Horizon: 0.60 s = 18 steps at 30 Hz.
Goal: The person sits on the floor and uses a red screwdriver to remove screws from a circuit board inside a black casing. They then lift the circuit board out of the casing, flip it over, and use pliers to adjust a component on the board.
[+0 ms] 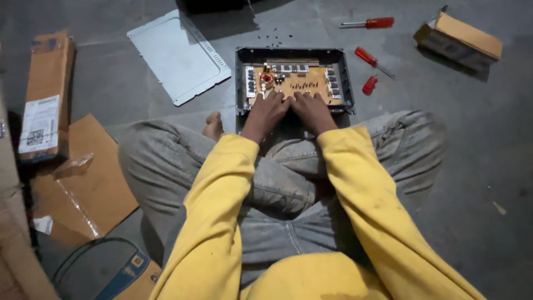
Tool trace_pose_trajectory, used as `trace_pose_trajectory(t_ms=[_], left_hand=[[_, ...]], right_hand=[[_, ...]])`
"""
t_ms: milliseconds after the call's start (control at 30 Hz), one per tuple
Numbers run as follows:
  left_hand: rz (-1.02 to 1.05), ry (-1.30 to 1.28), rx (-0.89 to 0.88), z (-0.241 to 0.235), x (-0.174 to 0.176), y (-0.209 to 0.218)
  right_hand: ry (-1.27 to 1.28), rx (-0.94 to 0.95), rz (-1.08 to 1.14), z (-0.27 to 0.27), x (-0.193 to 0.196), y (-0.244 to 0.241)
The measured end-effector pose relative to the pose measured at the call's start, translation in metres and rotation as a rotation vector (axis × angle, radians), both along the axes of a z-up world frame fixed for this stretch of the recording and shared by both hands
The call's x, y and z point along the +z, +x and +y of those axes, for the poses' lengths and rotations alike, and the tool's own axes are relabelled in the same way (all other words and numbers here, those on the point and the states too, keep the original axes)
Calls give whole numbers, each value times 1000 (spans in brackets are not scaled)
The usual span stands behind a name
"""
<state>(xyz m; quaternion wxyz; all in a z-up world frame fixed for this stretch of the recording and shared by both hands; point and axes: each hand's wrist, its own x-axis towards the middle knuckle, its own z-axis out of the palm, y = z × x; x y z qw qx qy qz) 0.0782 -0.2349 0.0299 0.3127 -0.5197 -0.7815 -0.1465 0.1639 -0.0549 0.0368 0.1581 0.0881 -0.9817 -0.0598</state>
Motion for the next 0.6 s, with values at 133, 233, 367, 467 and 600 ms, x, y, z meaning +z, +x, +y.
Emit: trace_pose_trajectory(t_ms=[133,233,367,467,600], left_hand=[[-52,37,6,-1,19,1],[-72,16,35,1,33,4],[16,62,91,6,62,1],[7,178,164,-10,74,-10],[-285,749,316,-37,86,-50]], right_hand=[[-34,-118,-17,-12,29,11],[-1,-144,64,-18,40,13],[129,-99,357,-5,51,0],[-52,-38,385,2,49,-4],[-405,-14,611,16,67,-18]])
